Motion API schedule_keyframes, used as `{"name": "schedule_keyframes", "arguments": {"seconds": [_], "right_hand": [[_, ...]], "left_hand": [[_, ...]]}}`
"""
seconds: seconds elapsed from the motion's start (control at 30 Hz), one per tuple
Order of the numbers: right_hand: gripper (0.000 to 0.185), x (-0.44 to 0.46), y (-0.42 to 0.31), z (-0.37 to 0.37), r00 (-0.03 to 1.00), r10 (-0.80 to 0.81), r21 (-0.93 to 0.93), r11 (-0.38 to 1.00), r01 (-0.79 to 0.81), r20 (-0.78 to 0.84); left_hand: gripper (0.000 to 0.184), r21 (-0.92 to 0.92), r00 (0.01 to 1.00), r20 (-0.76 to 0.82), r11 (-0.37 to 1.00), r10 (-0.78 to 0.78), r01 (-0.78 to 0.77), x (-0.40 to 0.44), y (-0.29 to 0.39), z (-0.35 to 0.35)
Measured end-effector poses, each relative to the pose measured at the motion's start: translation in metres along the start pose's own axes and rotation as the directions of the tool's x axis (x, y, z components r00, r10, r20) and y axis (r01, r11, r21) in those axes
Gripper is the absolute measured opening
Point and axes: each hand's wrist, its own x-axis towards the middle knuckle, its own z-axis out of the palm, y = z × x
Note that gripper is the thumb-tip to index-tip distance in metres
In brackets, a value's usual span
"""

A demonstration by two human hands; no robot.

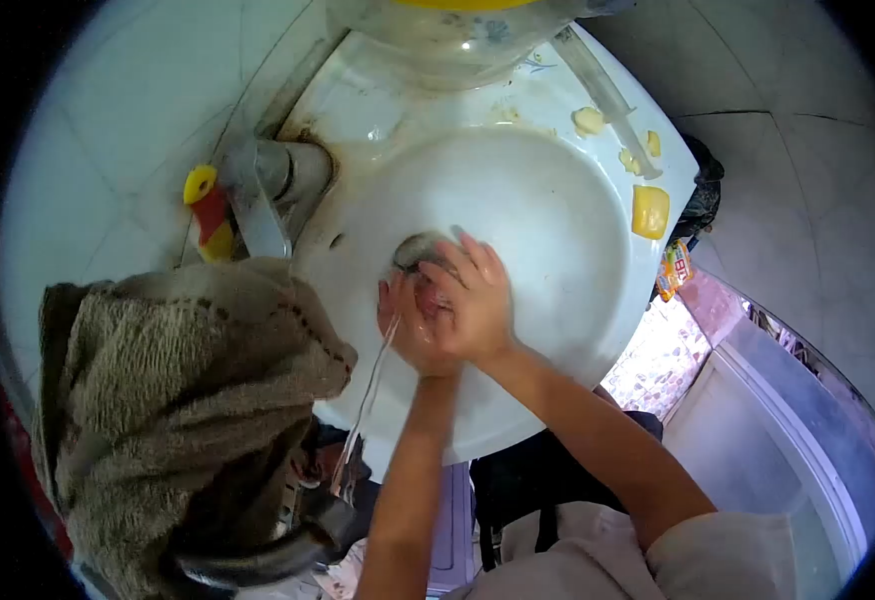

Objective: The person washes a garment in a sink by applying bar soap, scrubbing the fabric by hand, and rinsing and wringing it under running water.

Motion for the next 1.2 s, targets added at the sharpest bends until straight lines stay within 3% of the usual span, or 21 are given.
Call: {"name": "schedule_keyframes", "arguments": {"seconds": [0.1, 0.23, 0.27, 0.33, 0.37, 0.4, 0.43, 0.47, 0.5, 0.57, 0.6, 0.63, 0.67, 0.7, 0.73, 0.8, 0.83, 0.9, 1.03, 1.1, 1.2], "right_hand": [[0.028, 0.021, 0.002, 0.030, 0.996, -0.085, -0.053, 0.995, 0.083, -0.030], [0.022, 0.044, -0.009, 0.030, 0.957, 0.113, -0.228, 0.972, -0.051, 0.266], [0.021, 0.053, -0.010, 0.031, 0.895, 0.206, -0.278, 0.956, -0.096, 0.396], [0.018, 0.062, -0.013, 0.023, 0.807, 0.288, -0.316, 0.939, -0.132, 0.516], [0.018, 0.059, -0.011, 0.019, 0.811, 0.280, -0.313, 0.941, -0.127, 0.514], [0.015, 0.052, -0.003, 0.021, 0.928, 0.116, -0.130, 0.989, -0.073, 0.354], [0.013, 0.043, 0.000, 0.017, 0.989, -0.020, 0.045, 0.999, 0.013, 0.149], [0.012, 0.034, 0.002, 0.011, 0.994, -0.037, 0.170, 0.985, 0.020, 0.098], [0.012, 0.025, 0.003, -0.003, 0.995, -0.032, 0.178, 0.984, 0.015, 0.096], [0.011, 0.005, 0.000, -0.027, 0.921, 0.095, 0.254, 0.946, -0.201, 0.378], [0.011, 0.000, -0.011, -0.034, 0.919, 0.092, 0.256, 0.945, -0.201, 0.383], [0.008, 0.000, -0.023, -0.042, 0.903, 0.197, 0.157, 0.949, -0.274, 0.382], [0.008, 0.002, -0.030, -0.044, 0.880, 0.303, 0.056, 0.937, -0.346, 0.367], [0.008, 0.005, -0.030, -0.041, 0.880, 0.303, 0.054, 0.937, -0.345, 0.367], [0.006, 0.008, -0.028, -0.034, 0.976, 0.110, -0.030, 0.994, -0.107, 0.190], [0.008, 0.013, -0.016, -0.014, 0.995, -0.064, -0.108, 0.992, 0.073, 0.081], [0.009, 0.015, -0.010, -0.005, 0.988, -0.151, -0.161, 0.975, 0.153, 0.026], [0.018, 0.029, -0.001, 0.018, 0.974, -0.036, -0.079, 0.995, 0.055, 0.223], [0.021, 0.054, -0.005, 0.034, 0.908, 0.095, -0.198, 0.980, -0.014, 0.408], [0.026, 0.059, -0.001, 0.035, 0.899, 0.077, -0.252, 0.967, 0.038, 0.432], [0.028, 0.059, -0.007, 0.021, 0.797, 0.219, -0.174, 0.974, -0.146, 0.563]], "left_hand": [[0.029, -0.044, 0.976, 0.191, 0.994, 0.102, -0.095, 0.018, -0.053, 0.015], [0.034, 0.001, 0.962, 0.269, 0.999, 0.044, -0.046, 0.048, -0.044, -0.001], [0.035, -0.097, 0.923, 0.330, 0.965, -0.198, 0.242, 0.059, -0.032, -0.003], [0.037, -0.187, 0.824, 0.395, 0.843, -0.406, 0.505, 0.062, -0.025, -0.003], [0.032, -0.150, 0.902, 0.344, 0.933, -0.260, 0.326, 0.053, -0.032, -0.003], [0.028, -0.096, 0.946, 0.308, 0.986, -0.098, 0.134, 0.046, -0.040, -0.005], [0.028, -0.085, 0.944, 0.315, 0.988, -0.095, 0.128, 0.038, -0.035, -0.017], [0.029, -0.215, 0.821, 0.385, 0.824, -0.421, 0.524, 0.028, -0.027, -0.029], [0.029, -0.263, 0.710, 0.442, 0.678, -0.548, 0.687, 0.025, -0.016, -0.041], [0.028, -0.227, 0.488, 0.501, 0.435, -0.715, 0.871, 0.022, 0.007, -0.065], [0.028, -0.158, 0.392, 0.508, 0.364, -0.767, 0.918, 0.023, 0.017, -0.071], [0.028, -0.159, 0.391, 0.504, 0.362, -0.770, 0.918, 0.024, 0.022, -0.063], [0.026, -0.182, 0.819, 0.273, 0.809, -0.505, 0.559, 0.023, 0.025, -0.047], [0.025, -0.065, 0.998, 0.059, 0.997, -0.027, 0.031, 0.023, 0.027, -0.036], [0.025, -0.069, 0.998, 0.061, 0.997, -0.030, 0.034, 0.021, 0.027, -0.033], [0.023, -0.180, 0.918, 0.270, 0.922, -0.290, 0.344, 0.015, 0.027, -0.029], [0.028, -0.217, 0.931, 0.264, 0.924, -0.254, 0.313, 0.019, 0.015, -0.020], [0.035, -0.077, 0.842, 0.487, 0.949, -0.232, 0.306, 0.028, -0.022, -0.012], [0.042, 0.150, 0.750, 0.543, 0.923, -0.377, 0.355, 0.029, -0.049, 0.000], [0.042, 0.085, 0.746, 0.540, 0.907, -0.390, 0.413, 0.055, -0.034, -0.001], [0.030, -0.006, 0.789, 0.465, 0.889, -0.402, 0.457, 0.046, -0.037, 0.004]]}}
